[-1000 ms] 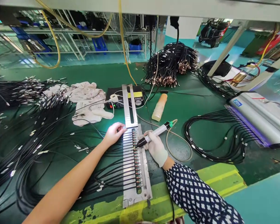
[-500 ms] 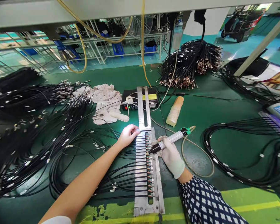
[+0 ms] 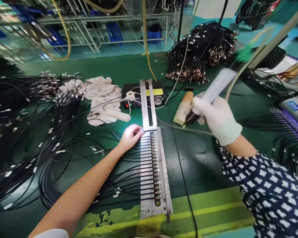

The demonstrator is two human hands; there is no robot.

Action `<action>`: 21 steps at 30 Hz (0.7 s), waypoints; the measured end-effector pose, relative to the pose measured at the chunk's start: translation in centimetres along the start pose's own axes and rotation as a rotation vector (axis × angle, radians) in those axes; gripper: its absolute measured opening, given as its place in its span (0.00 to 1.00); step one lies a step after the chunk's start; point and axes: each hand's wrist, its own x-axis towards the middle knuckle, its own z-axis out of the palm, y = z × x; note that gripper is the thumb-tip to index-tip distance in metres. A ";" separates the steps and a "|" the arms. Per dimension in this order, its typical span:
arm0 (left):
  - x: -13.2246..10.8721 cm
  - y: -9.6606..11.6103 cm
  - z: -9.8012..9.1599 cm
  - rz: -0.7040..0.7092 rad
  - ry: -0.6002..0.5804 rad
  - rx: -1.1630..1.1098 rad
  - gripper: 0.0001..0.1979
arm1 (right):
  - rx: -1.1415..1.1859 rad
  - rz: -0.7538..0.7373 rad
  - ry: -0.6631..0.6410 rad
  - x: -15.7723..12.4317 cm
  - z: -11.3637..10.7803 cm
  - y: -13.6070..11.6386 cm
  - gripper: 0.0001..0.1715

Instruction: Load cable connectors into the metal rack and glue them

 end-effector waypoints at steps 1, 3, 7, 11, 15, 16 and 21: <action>0.0 0.0 0.0 -0.001 -0.002 -0.006 0.06 | 0.018 -0.031 -0.007 0.3 0.5 -0.2 0.05; -0.1 0.1 -0.1 -0.004 -0.003 -0.017 0.06 | 0.119 -0.029 -0.045 -0.2 2.0 1.5 0.09; -0.3 0.4 -0.2 -0.017 -0.006 -0.010 0.06 | 0.223 0.123 -0.071 -3.1 4.8 9.4 0.21; -0.3 0.6 -0.4 -0.035 -0.020 0.011 0.06 | 0.062 0.061 -0.052 -5.4 5.2 13.2 0.15; -0.4 0.9 -0.7 -0.051 -0.046 0.007 0.07 | -0.058 -0.030 -0.136 -6.2 4.6 11.9 0.12; -0.4 0.9 -0.7 -0.059 -0.051 0.007 0.07 | -0.116 -0.077 -0.165 -6.3 4.5 11.5 0.12; -0.4 1.2 -1.0 -0.072 -0.058 0.008 0.09 | -0.290 -0.191 -0.247 -6.6 4.4 10.7 0.14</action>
